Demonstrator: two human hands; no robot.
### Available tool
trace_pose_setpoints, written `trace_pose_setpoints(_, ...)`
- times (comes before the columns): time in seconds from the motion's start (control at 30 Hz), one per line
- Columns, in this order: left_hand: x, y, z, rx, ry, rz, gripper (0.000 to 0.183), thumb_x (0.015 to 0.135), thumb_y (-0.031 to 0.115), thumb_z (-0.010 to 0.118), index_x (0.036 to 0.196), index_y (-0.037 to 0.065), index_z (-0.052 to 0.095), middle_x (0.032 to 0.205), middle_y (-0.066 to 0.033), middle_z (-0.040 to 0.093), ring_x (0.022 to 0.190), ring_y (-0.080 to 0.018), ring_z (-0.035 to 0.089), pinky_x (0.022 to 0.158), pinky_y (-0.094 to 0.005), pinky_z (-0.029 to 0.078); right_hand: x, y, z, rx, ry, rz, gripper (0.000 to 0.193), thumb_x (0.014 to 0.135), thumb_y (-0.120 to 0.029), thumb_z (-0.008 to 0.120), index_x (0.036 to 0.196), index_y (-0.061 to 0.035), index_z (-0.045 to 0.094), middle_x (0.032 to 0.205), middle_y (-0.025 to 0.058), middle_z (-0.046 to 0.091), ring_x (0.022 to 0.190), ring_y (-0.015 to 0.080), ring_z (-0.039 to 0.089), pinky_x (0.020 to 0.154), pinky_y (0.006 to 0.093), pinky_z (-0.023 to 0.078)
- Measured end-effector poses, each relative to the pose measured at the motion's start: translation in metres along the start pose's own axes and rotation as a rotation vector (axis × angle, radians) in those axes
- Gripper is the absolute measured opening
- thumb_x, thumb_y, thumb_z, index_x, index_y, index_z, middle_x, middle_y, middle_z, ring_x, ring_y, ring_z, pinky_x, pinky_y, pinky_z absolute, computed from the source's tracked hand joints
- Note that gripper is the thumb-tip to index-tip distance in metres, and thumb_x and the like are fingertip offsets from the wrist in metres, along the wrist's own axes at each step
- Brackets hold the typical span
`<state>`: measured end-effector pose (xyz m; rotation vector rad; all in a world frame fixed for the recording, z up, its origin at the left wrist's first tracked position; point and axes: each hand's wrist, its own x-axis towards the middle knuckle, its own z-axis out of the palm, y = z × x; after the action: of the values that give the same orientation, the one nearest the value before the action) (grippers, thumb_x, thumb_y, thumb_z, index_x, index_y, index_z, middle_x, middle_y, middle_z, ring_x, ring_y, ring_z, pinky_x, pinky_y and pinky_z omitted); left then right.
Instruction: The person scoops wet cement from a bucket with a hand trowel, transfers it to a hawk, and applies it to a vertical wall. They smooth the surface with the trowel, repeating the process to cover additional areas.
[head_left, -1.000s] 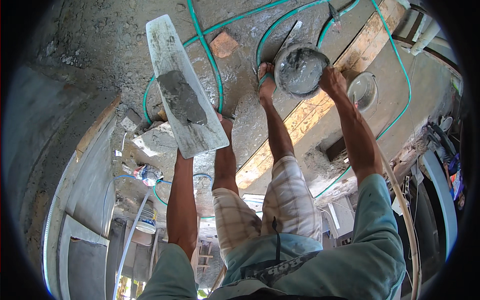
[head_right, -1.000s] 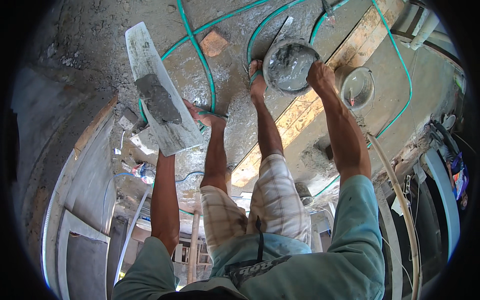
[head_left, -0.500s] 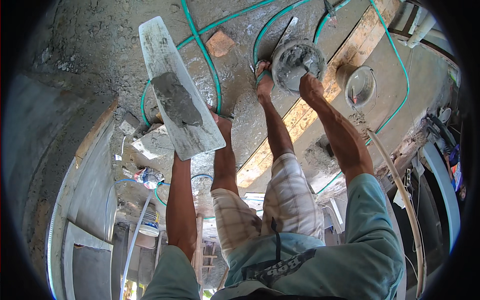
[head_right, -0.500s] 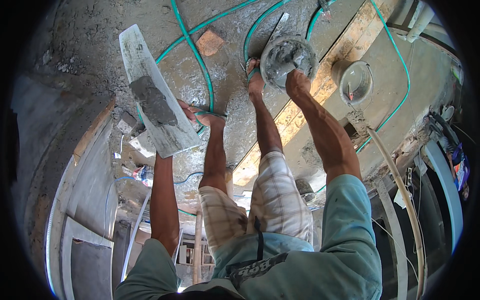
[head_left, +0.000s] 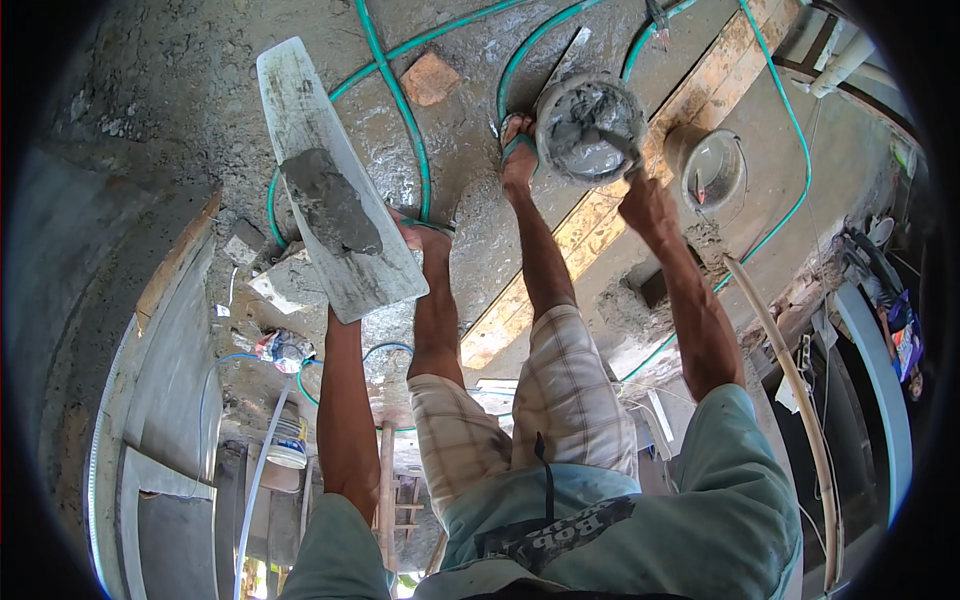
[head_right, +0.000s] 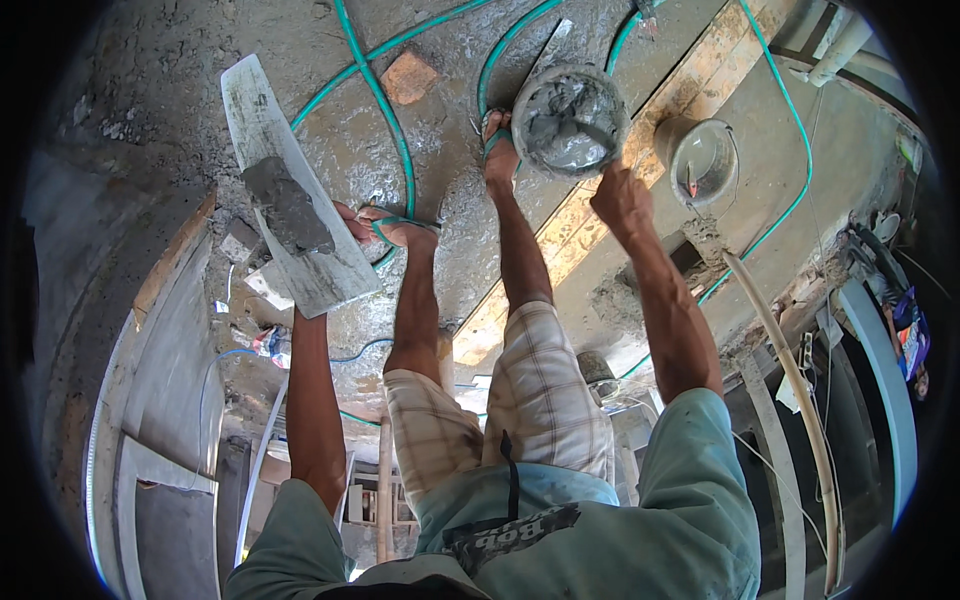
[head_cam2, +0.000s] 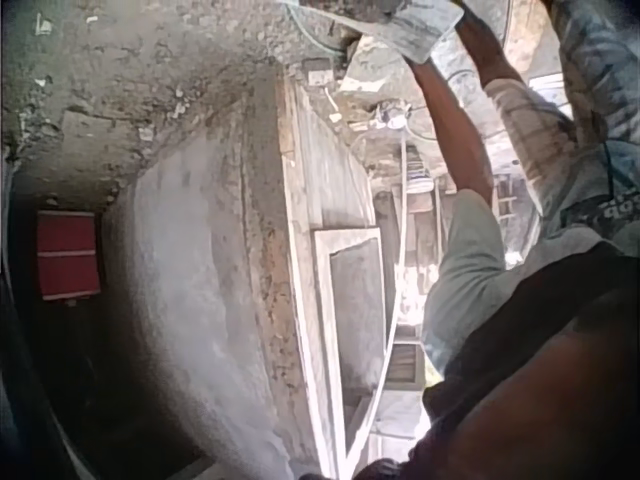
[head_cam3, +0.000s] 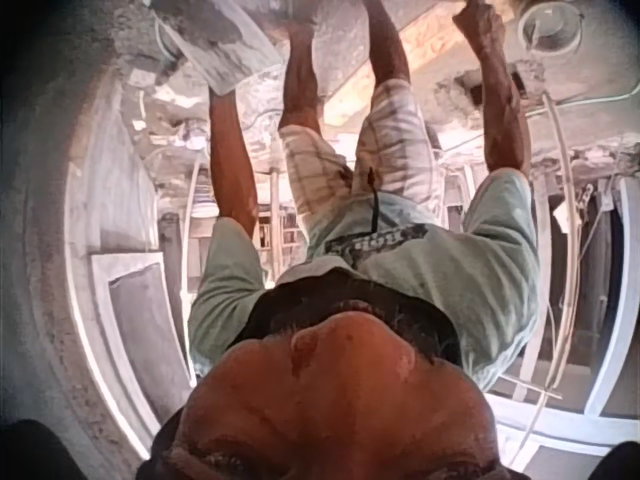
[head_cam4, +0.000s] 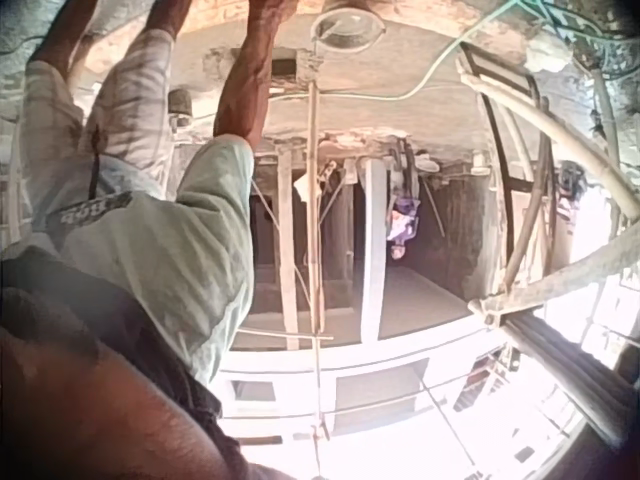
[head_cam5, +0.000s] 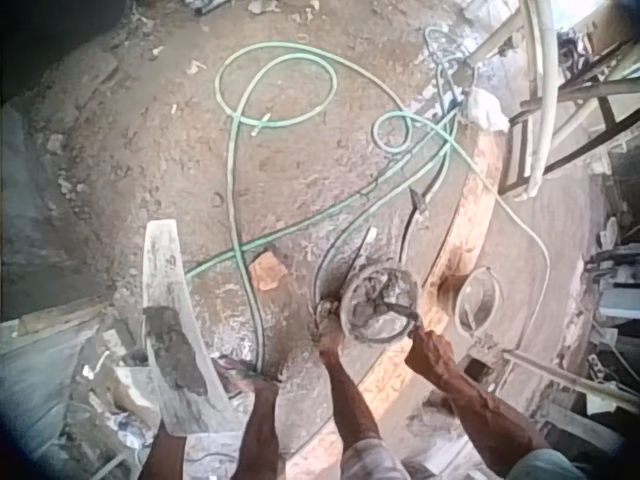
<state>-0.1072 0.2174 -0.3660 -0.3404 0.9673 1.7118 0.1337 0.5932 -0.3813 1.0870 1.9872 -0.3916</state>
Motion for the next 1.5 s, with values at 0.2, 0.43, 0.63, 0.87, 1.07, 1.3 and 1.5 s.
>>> trace_pose_setpoints(0.2, 0.016, -0.014, 0.029, -0.179, -0.036, -0.037, 0.049, 0.096, 0.038, 0.055, 0.113, -0.009, 0.056, 0.09, -0.0207, 0.07, 0.078, -0.025, 0.07, 0.07, -0.0321, 0.058, 0.091, 0.041, -0.01, -0.116, 0.091, 0.027, 0.024, 0.084, -0.01, 0.057, 0.101, 0.0025, 0.069, 0.099, 0.0254, 0.07, 0.094, 0.0397, 0.07, 0.076, 0.0483, 0.058)
trace_pose_setpoints(0.43, 0.013, -0.006, 0.044, -0.043, 0.033, -0.051, 0.05, 0.094, 0.037, 0.058, 0.111, -0.01, 0.058, 0.086, -0.0202, 0.07, 0.075, -0.0259, 0.071, 0.068, -0.0328, 0.06, 0.099, 0.016, 0.018, -0.188, -0.064, -0.009, 0.028, 0.082, -0.009, 0.067, 0.107, 0.001, 0.071, 0.11, 0.0192, 0.071, 0.101, 0.0355, 0.07, 0.082, 0.0442, 0.058)
trace_pose_setpoints(0.63, 0.013, -0.011, 0.04, -0.05, 0.0, -0.075, 0.051, 0.094, 0.037, 0.057, 0.111, -0.011, 0.057, 0.087, -0.022, 0.071, 0.075, -0.0267, 0.071, 0.069, -0.0331, 0.06, 0.068, -0.006, 0.042, -0.192, -0.143, -0.046, 0.024, 0.084, -0.007, 0.064, 0.105, 0.002, 0.071, 0.107, 0.0199, 0.071, 0.102, 0.0347, 0.07, 0.08, 0.0433, 0.059)
trace_pose_setpoints(0.87, 0.01, -0.013, 0.038, -0.129, -0.014, -0.093, 0.051, 0.096, 0.038, 0.055, 0.114, -0.01, 0.054, 0.091, -0.0238, 0.07, 0.079, -0.0282, 0.071, 0.074, -0.0345, 0.06, 0.049, -0.007, 0.076, -0.107, -0.036, -0.016, 0.027, 0.084, -0.004, 0.061, 0.109, 0.0052, 0.065, 0.105, 0.0213, 0.07, 0.1, 0.0396, 0.069, 0.082, 0.0454, 0.058)
trace_pose_setpoints(1.07, 0.005, -0.013, 0.031, -0.201, -0.07, -0.06, 0.047, 0.097, 0.034, 0.054, 0.116, -0.01, 0.053, 0.095, -0.0248, 0.07, 0.082, -0.0292, 0.071, 0.076, -0.0345, 0.06, 0.033, -0.002, 0.045, -0.133, -0.118, -0.051, 0.029, 0.084, -0.01, 0.059, 0.109, 0.0048, 0.064, 0.106, 0.0232, 0.07, 0.1, 0.0391, 0.069, 0.083, 0.0451, 0.057)
trace_pose_setpoints(1.3, -0.006, -0.005, 0.049, -0.106, 0.033, -0.026, 0.046, 0.095, 0.032, 0.057, 0.113, -0.011, 0.058, 0.09, -0.0209, 0.07, 0.075, -0.0249, 0.069, 0.067, -0.031, 0.058, 0.021, 0.028, 0.004, -0.015, -0.018, 0.022, 0.027, 0.081, -0.013, 0.057, 0.102, 0.0008, 0.067, 0.102, 0.0253, 0.07, 0.097, 0.0401, 0.068, 0.085, 0.0481, 0.055)
trace_pose_setpoints(1.5, 0.002, -0.018, 0.048, 0.016, 0.024, -0.048, 0.047, 0.095, 0.033, 0.057, 0.112, -0.01, 0.06, 0.084, -0.0195, 0.07, 0.075, -0.0238, 0.068, 0.066, -0.0308, 0.057, 0.08, 0.039, 0.032, -0.021, 0.076, -0.07, 0.03, 0.078, -0.016, 0.059, 0.097, 0.0019, 0.072, 0.102, 0.0253, 0.07, 0.096, 0.0393, 0.069, 0.085, 0.0463, 0.055)
